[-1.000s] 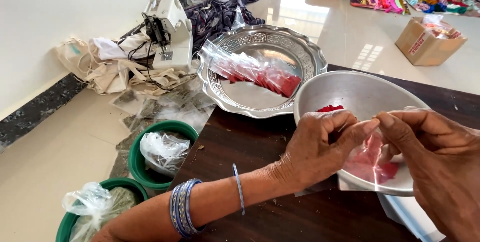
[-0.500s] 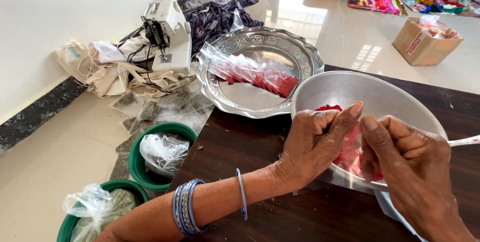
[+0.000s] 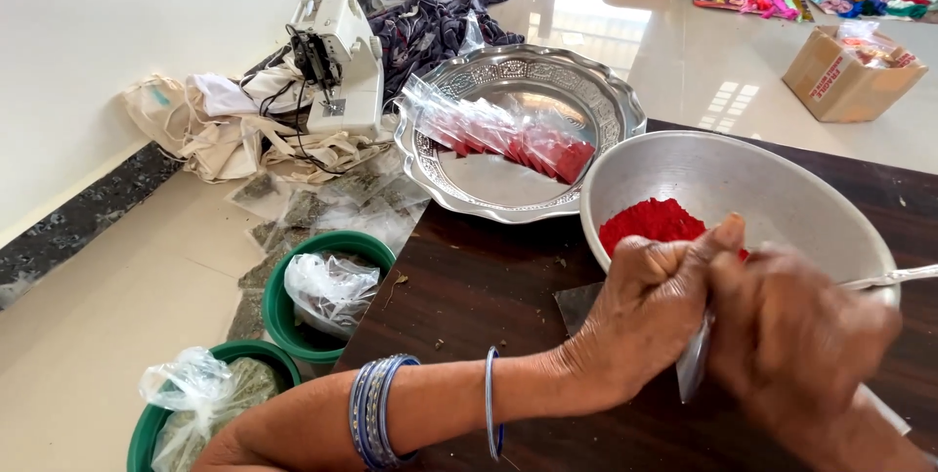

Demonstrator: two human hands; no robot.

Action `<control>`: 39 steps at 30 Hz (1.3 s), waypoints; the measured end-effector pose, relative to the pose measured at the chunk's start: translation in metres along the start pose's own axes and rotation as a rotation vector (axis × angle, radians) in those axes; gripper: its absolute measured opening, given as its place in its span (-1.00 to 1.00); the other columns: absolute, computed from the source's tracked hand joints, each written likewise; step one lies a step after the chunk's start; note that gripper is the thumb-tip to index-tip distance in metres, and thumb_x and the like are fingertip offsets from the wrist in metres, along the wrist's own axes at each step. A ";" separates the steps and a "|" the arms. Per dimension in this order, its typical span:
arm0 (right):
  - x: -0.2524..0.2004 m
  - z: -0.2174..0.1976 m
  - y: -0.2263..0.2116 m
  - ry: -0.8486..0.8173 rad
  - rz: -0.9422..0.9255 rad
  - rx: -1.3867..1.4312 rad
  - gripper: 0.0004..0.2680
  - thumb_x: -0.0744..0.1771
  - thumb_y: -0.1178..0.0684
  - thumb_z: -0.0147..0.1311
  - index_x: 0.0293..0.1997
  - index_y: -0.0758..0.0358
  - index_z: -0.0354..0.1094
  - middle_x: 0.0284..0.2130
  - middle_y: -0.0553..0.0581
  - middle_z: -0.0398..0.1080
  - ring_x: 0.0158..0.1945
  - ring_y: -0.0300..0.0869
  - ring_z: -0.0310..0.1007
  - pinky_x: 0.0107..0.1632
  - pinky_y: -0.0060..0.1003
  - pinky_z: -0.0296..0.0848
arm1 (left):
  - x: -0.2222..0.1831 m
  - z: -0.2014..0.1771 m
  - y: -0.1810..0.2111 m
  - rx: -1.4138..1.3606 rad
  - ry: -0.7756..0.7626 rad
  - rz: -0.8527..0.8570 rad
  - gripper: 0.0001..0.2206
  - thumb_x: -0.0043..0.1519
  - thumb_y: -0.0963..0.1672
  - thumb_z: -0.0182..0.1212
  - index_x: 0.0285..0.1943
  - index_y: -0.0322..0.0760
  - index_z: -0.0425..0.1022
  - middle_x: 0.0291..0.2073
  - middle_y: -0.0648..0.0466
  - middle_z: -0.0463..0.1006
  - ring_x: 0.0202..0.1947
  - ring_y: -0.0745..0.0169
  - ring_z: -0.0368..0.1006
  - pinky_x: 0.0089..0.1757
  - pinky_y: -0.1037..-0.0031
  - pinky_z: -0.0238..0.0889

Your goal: The person fills small plastic bags with red powder from a bowl using a spoon, and then seals each bag by hand.

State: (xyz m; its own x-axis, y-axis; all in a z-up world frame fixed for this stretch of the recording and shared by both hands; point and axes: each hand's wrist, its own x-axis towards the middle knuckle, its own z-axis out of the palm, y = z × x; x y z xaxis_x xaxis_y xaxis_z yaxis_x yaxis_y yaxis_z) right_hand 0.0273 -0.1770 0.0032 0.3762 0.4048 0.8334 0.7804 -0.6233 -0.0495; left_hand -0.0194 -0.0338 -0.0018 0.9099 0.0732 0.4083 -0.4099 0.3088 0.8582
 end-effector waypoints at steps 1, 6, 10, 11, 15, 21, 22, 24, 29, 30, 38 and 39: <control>0.002 0.001 0.002 -0.011 0.023 -0.006 -0.77 0.42 0.16 0.16 -0.43 0.28 0.23 -0.55 0.13 0.40 -0.56 -0.17 0.38 -0.50 -0.24 0.28 | 0.001 0.001 -0.006 0.020 0.011 0.002 -0.51 0.50 0.00 0.04 -0.55 -0.26 0.33 -0.66 0.34 0.21 -0.52 0.65 0.08 -0.53 0.58 -0.04; -0.007 -0.013 -0.015 0.040 -0.256 0.018 -0.84 0.41 0.19 0.14 -0.33 0.26 0.23 -0.48 0.16 0.37 -0.45 -0.11 0.47 -0.46 -0.23 0.34 | -0.003 0.005 -0.011 -0.134 -0.028 -0.027 -0.52 0.53 -0.04 0.04 -0.53 -0.28 0.36 -0.63 0.40 0.24 -0.51 0.68 0.05 -0.52 0.60 -0.08; -0.001 -0.008 0.003 0.042 -0.150 -0.035 -0.83 0.44 0.22 0.14 -0.34 0.30 0.29 -0.51 0.17 0.39 -0.52 -0.12 0.43 -0.45 -0.24 0.32 | -0.009 0.006 -0.012 -0.268 -0.053 -0.108 -0.53 0.55 -0.06 0.04 -0.53 -0.23 0.32 -0.61 0.39 0.26 -0.53 0.67 0.08 -0.49 0.60 -0.06; -0.002 -0.004 0.011 0.027 0.012 0.055 -0.78 0.43 0.20 0.14 -0.40 0.31 0.21 -0.57 0.14 0.38 -0.58 -0.16 0.40 -0.47 -0.25 0.30 | -0.010 0.005 -0.016 -0.231 -0.080 -0.034 -0.49 0.59 -0.06 0.04 -0.55 -0.21 0.28 -0.61 0.40 0.22 -0.53 0.69 0.05 -0.47 0.63 -0.10; 0.008 -0.014 -0.027 0.049 -0.086 -0.130 -0.86 0.36 0.24 0.16 -0.42 0.38 0.34 -0.58 0.22 0.38 -0.61 -0.07 0.36 -0.51 -0.12 0.30 | -0.006 0.005 0.001 -0.119 -0.027 -0.112 -0.55 0.55 -0.08 0.04 -0.50 -0.25 0.33 -0.59 0.37 0.24 -0.52 0.65 0.07 -0.52 0.63 -0.08; 0.015 -0.012 -0.016 0.107 -0.160 -0.081 -0.83 0.46 0.22 0.16 -0.29 0.36 0.30 -0.50 0.18 0.35 -0.53 -0.09 0.38 -0.49 -0.21 0.29 | -0.004 0.007 0.011 -0.196 0.013 -0.240 -0.71 0.39 -0.12 -0.04 -0.35 -0.17 0.57 -0.58 0.42 0.29 -0.55 0.68 0.08 -0.53 0.66 -0.07; 0.019 -0.014 -0.018 0.077 -0.167 -0.122 -0.89 0.40 0.23 0.17 -0.31 0.36 0.38 -0.58 0.13 0.29 -0.60 -0.15 0.33 -0.56 -0.19 0.25 | -0.002 0.004 0.008 -0.062 -0.016 -0.119 -0.68 0.45 -0.09 -0.03 -0.39 -0.21 0.48 -0.57 0.40 0.25 -0.53 0.67 0.07 -0.53 0.65 -0.09; 0.019 -0.014 -0.021 0.050 -0.162 -0.173 -0.94 0.34 0.24 0.18 -0.33 0.36 0.46 -0.67 0.08 0.23 -0.68 -0.21 0.28 -0.62 -0.17 0.21 | 0.002 0.000 0.006 0.067 -0.059 0.002 -0.62 0.50 -0.07 -0.02 -0.42 -0.25 0.39 -0.57 0.38 0.21 -0.52 0.67 0.05 -0.53 0.64 -0.10; 0.009 -0.004 -0.001 -0.040 -0.012 -0.026 -0.76 0.35 0.05 0.15 -0.54 0.28 0.31 -0.70 0.04 0.22 -0.70 -0.25 0.18 -0.61 -0.18 0.13 | 0.001 -0.006 0.010 -0.110 -0.080 -0.052 -0.57 0.44 -0.06 0.01 -0.53 -0.34 0.36 -0.68 0.28 0.32 -0.65 0.58 0.07 -0.57 0.48 -0.01; 0.009 -0.005 0.005 -0.039 -0.012 -0.029 -0.76 0.35 0.05 0.15 -0.54 0.28 0.31 -0.70 0.04 0.22 -0.70 -0.25 0.18 -0.61 -0.18 0.13 | 0.002 -0.008 0.016 -0.112 -0.083 -0.052 -0.57 0.44 -0.06 0.01 -0.53 -0.34 0.36 -0.68 0.28 0.32 -0.65 0.58 0.07 -0.57 0.48 -0.01; 0.032 -0.021 0.031 -0.461 0.636 0.711 -0.88 0.36 0.09 0.14 -0.29 0.28 0.54 -0.50 0.12 0.47 -0.53 -0.29 0.41 -0.51 -0.38 0.48 | 0.014 -0.022 0.024 0.293 -0.007 0.216 -0.48 0.53 -0.02 -0.01 -0.55 -0.34 0.17 -0.67 0.31 0.06 -0.56 0.59 -0.07 -0.51 0.53 -0.14; 0.037 -0.024 0.026 -0.464 0.638 0.713 -0.88 0.36 0.09 0.14 -0.29 0.28 0.54 -0.50 0.12 0.47 -0.53 -0.29 0.41 -0.51 -0.38 0.48 | 0.014 -0.021 0.027 0.293 -0.004 0.213 -0.48 0.53 -0.02 -0.01 -0.55 -0.34 0.17 -0.67 0.31 0.06 -0.56 0.59 -0.07 -0.51 0.53 -0.14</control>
State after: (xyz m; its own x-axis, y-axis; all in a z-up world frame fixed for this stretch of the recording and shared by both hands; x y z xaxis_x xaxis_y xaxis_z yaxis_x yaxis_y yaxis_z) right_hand 0.0494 -0.1940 0.0454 0.8554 0.4509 0.2551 0.4270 -0.3350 -0.8399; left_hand -0.0161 -0.0042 0.0201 0.8024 0.1024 0.5880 -0.5913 0.0020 0.8065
